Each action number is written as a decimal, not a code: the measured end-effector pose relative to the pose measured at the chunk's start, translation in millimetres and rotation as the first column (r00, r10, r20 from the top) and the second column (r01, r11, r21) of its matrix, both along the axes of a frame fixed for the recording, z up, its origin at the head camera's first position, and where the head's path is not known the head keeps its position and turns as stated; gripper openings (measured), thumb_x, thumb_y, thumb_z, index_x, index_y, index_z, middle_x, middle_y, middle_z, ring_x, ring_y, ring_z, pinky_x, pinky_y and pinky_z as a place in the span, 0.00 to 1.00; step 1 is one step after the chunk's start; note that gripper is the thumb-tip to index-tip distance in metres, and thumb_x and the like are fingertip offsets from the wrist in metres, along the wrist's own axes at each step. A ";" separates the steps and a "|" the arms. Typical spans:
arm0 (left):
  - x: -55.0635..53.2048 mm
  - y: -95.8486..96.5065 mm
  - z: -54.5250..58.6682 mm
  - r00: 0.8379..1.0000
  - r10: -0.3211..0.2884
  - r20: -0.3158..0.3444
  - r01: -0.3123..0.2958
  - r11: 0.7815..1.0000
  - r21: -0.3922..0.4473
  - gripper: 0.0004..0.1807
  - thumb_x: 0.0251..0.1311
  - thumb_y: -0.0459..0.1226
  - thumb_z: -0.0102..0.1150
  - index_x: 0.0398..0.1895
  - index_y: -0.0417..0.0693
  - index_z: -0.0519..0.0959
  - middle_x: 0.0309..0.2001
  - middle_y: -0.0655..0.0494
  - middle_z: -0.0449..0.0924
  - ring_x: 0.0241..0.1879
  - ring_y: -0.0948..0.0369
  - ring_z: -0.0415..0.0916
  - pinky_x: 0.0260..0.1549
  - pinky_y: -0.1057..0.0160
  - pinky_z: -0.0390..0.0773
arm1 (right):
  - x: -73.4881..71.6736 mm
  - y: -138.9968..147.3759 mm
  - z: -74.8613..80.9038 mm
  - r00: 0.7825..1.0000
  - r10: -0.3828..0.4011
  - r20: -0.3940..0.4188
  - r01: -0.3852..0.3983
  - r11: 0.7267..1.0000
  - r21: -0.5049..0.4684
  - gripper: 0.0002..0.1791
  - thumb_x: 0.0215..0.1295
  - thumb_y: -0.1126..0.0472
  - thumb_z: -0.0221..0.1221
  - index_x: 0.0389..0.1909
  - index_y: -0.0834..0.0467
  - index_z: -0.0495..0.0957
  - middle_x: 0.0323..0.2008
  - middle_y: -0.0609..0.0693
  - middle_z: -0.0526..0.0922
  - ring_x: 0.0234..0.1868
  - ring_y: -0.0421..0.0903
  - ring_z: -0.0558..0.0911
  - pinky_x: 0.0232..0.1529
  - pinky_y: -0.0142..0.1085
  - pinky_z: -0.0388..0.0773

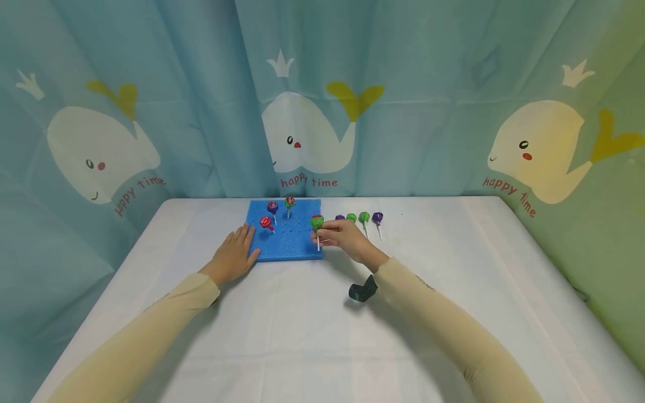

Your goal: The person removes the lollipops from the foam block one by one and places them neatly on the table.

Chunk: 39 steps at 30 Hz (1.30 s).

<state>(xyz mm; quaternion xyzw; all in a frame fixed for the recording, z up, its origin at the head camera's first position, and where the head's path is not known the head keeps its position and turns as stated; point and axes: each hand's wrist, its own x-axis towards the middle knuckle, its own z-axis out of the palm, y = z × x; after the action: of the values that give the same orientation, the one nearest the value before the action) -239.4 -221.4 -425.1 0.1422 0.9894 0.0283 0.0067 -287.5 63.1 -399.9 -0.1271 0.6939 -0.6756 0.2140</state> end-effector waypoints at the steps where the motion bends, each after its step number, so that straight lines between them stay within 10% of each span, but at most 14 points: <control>1: -0.1 0.0 -0.3 1.000 0.000 0.002 0.000 1.000 0.002 0.35 0.70 0.45 0.40 0.68 0.25 0.52 0.70 0.28 0.49 0.70 0.37 0.49 0.68 0.42 0.51 | 0.7 3.7 1.3 1.000 0.003 -0.011 -0.002 1.000 0.005 0.16 0.66 0.69 0.53 0.52 0.74 0.73 0.43 0.61 0.85 0.35 0.39 0.86 0.49 0.39 0.80; 20: -3.2 -2.5 -4.8 1.000 0.000 0.031 -0.001 1.000 0.011 0.35 0.70 0.46 0.39 0.69 0.27 0.49 0.71 0.29 0.46 0.71 0.37 0.46 0.69 0.42 0.49 | -2.3 68.2 20.4 0.993 -0.062 -0.096 0.072 0.992 0.101 0.18 0.64 0.68 0.56 0.52 0.74 0.72 0.31 0.41 0.85 0.35 0.37 0.85 0.50 0.38 0.80; 39: -2.0 -1.2 0.2 1.000 0.008 0.021 -0.008 1.000 0.000 0.35 0.70 0.46 0.38 0.69 0.26 0.49 0.71 0.29 0.47 0.70 0.37 0.47 0.69 0.41 0.51 | -20.9 125.6 14.8 0.978 -0.176 -0.108 0.171 0.984 -0.054 0.07 0.59 0.66 0.62 0.38 0.59 0.78 0.32 0.44 0.85 0.35 0.36 0.85 0.41 0.28 0.82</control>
<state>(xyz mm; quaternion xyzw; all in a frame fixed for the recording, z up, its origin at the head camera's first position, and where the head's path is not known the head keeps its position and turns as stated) -241.4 -222.6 -424.9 0.1379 0.9898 0.0298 0.0171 -308.3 188.7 -385.1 -0.1084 0.6982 -0.6987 0.1120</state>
